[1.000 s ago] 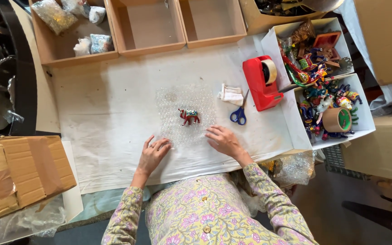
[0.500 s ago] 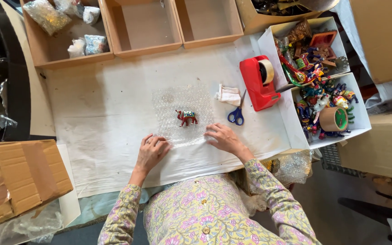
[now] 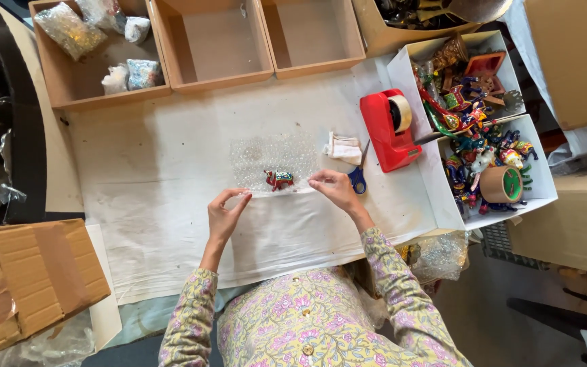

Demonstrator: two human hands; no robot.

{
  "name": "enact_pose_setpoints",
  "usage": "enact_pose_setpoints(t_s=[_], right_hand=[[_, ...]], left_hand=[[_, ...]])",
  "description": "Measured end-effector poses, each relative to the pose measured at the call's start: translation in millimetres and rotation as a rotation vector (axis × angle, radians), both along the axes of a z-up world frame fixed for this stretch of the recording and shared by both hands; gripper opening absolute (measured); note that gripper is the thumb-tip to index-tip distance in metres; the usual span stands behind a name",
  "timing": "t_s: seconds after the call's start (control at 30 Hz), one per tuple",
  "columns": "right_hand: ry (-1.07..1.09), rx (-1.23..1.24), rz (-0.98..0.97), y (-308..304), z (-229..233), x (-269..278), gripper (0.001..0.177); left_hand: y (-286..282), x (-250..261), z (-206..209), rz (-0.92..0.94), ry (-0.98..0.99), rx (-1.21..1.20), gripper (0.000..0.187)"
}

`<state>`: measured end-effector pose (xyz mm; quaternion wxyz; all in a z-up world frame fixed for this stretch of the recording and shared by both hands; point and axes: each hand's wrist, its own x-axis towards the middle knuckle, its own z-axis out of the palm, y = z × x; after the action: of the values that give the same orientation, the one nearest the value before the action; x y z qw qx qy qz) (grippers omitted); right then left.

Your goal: Wrapping small elephant figurines in bubble wrap and securing them for shipment.

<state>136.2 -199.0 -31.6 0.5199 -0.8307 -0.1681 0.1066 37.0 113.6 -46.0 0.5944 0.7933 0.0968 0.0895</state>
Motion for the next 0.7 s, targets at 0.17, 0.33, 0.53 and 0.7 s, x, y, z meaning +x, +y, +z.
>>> enact_pose_setpoints(t_s=[0.17, 0.33, 0.53, 0.7], right_hand=[[0.28, 0.058, -0.127, 4.9, -30.2, 11.3, 0.023], [0.243, 0.05, -0.168, 7.1, -44.7, 19.3, 0.024], [0.319, -0.004, -0.212, 8.3, -48.1, 20.0, 0.025], [0.356, -0.014, -0.213, 21.5, -16.4, 14.8, 0.024]], left_hand=[[-3.7, 12.6, -13.7, 0.063, 0.157, -0.2, 0.019], [-10.7, 22.1, -19.9, 0.239, 0.252, -0.125, 0.029], [-39.2, 47.0, 20.4, -0.008, -0.269, 0.689, 0.042], [-50.6, 72.0, -1.5, -0.275, -0.02, 0.606, 0.042]])
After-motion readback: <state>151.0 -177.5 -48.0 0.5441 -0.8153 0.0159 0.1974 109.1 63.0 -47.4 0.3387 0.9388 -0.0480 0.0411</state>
